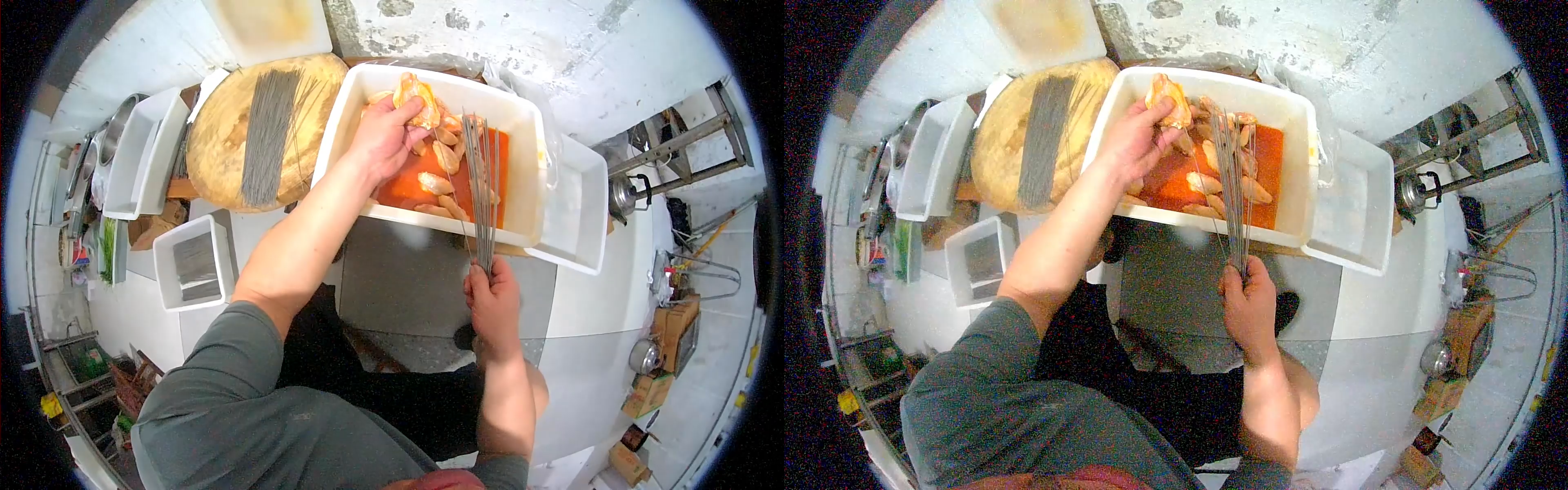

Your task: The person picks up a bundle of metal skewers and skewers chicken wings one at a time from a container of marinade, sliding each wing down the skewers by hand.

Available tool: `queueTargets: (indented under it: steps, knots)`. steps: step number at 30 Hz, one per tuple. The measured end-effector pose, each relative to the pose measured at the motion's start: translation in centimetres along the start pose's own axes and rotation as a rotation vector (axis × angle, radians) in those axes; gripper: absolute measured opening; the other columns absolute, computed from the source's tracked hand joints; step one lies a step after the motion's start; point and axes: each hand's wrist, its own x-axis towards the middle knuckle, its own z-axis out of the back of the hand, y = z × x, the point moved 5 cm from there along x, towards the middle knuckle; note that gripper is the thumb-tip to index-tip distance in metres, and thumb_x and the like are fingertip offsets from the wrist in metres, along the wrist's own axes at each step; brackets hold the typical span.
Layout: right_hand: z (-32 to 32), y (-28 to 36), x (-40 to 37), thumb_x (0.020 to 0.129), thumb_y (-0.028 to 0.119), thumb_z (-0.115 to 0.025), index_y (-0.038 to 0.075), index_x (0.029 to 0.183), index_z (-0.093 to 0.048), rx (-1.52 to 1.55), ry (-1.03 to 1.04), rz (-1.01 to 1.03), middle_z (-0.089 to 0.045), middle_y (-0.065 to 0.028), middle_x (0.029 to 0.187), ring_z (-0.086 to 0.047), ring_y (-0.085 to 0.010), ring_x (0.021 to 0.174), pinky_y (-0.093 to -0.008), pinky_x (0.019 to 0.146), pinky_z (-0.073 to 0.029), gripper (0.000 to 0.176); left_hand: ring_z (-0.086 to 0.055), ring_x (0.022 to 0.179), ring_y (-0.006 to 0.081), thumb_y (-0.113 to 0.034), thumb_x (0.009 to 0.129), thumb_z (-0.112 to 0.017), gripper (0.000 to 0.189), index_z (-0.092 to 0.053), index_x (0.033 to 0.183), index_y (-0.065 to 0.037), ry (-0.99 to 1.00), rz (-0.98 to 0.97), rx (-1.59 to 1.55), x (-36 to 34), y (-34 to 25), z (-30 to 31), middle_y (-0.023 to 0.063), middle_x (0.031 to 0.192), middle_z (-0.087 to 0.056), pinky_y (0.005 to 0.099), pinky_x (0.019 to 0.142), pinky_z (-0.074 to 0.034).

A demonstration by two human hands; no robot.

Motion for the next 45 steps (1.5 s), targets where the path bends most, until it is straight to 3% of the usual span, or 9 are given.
queueTargets:
  steps: [4,13,19,45]
  knots:
    - [-0.2,0.0,0.0,0.094,0.012,-0.055,0.004,0.094,-0.055,0.027,-0.002,-0.021,-0.054,0.0010,0.069,-0.047,-0.0075,0.062,-0.0245,0.054,-0.040,0.008,-0.065,0.100,0.0191,-0.017,0.099,-0.052,0.022,-0.057,0.117,-0.006,0.024,0.001,0.006,0.4,0.1,0.4,0.0084,0.111,-0.065,0.0233,0.072,-0.056]
    - [-0.2,0.0,-0.1,0.094,0.012,-0.054,0.004,0.094,-0.055,0.035,0.006,-0.028,-0.053,0.0012,0.070,-0.047,-0.0073,0.062,-0.0241,0.054,-0.039,0.008,-0.066,0.092,0.0176,-0.011,0.097,-0.054,0.018,-0.059,0.112,-0.002,-0.014,-0.001,-0.015,-0.5,-0.2,-0.6,0.0096,0.104,-0.066,0.0255,0.071,-0.055]
    - [-0.3,-0.5,0.1,0.095,0.014,-0.055,0.004,0.094,-0.055,0.054,-0.007,-0.009,-0.052,0.0018,0.069,-0.047,-0.0069,0.062,-0.0240,0.054,-0.038,0.009,-0.065,0.094,0.0147,-0.013,0.096,-0.056,0.019,-0.059,0.114,-0.007,-0.008,0.033,-0.001,0.2,1.4,0.2,0.0054,0.107,-0.066,0.0227,0.069,-0.056]
    - [-0.3,-0.2,0.3,0.095,0.016,-0.056,0.004,0.091,-0.055,-0.056,-0.036,0.025,-0.052,0.0016,0.066,-0.047,-0.0075,0.061,-0.0254,0.054,-0.039,0.013,-0.063,0.086,0.0111,-0.015,0.097,-0.056,0.019,-0.059,0.112,-0.005,-0.013,0.002,0.114,0.1,0.9,-0.2,0.0050,0.103,-0.066,0.0200,0.062,-0.049]
